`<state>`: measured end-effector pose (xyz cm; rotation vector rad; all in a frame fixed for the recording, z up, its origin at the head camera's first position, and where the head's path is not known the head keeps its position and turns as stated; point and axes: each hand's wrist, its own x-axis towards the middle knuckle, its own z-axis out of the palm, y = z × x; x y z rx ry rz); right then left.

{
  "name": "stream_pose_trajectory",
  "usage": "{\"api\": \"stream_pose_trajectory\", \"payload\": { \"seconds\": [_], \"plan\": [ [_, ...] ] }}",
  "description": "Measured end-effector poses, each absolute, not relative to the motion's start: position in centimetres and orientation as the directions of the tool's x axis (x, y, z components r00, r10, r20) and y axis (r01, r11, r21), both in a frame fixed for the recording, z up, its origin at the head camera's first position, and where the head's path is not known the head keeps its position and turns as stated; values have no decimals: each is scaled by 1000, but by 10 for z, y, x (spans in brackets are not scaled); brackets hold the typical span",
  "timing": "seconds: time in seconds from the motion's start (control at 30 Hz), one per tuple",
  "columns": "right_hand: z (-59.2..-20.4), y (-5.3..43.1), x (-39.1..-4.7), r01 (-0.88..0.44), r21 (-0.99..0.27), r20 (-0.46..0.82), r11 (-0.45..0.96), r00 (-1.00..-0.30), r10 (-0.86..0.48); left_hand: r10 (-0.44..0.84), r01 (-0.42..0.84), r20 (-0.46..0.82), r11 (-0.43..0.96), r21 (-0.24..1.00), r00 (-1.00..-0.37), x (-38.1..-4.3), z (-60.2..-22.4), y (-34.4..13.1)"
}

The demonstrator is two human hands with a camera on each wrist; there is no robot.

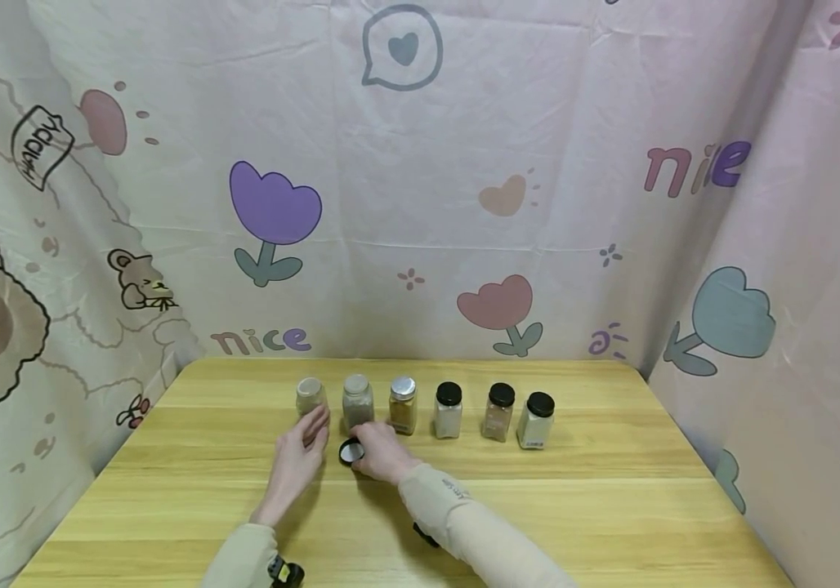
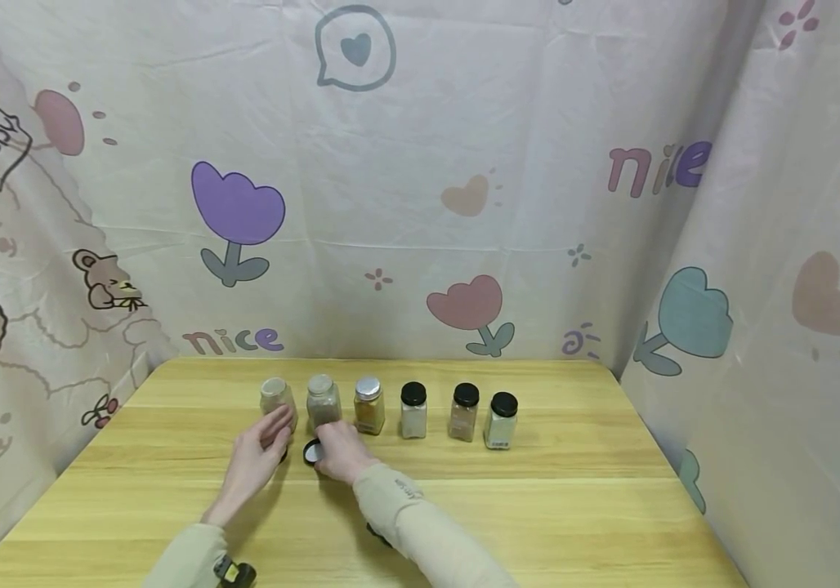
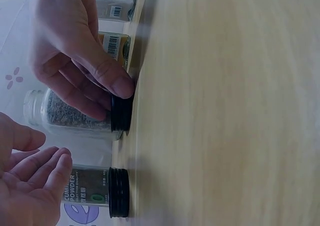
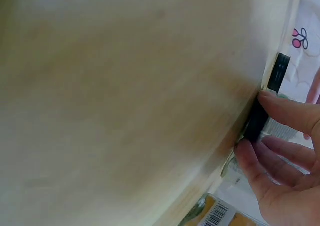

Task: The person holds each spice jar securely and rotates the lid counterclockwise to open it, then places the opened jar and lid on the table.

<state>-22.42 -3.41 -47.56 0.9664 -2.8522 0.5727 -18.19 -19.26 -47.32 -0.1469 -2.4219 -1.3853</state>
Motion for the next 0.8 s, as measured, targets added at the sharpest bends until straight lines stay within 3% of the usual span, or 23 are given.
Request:
{"api": "stream_pose_trajectory", "payload": {
  "seconds": [0.2, 0.47, 0.8],
  "plan": [
    [-472, -27, -219, -612, -307, 203, 729, -790, -578, -76, 238, 316, 502, 831, -946, -181, -472, -190],
    [-464, 0, -206, -526, -502, 129, 686, -830, -542, -85, 225, 298, 473, 852, -951, -180, -472, -181],
    [-463, 45, -192, -465, -610, 137, 642, -859, -493, -143, 195, 271, 398, 896, -952, -177, -470, -169]
  ]
}}
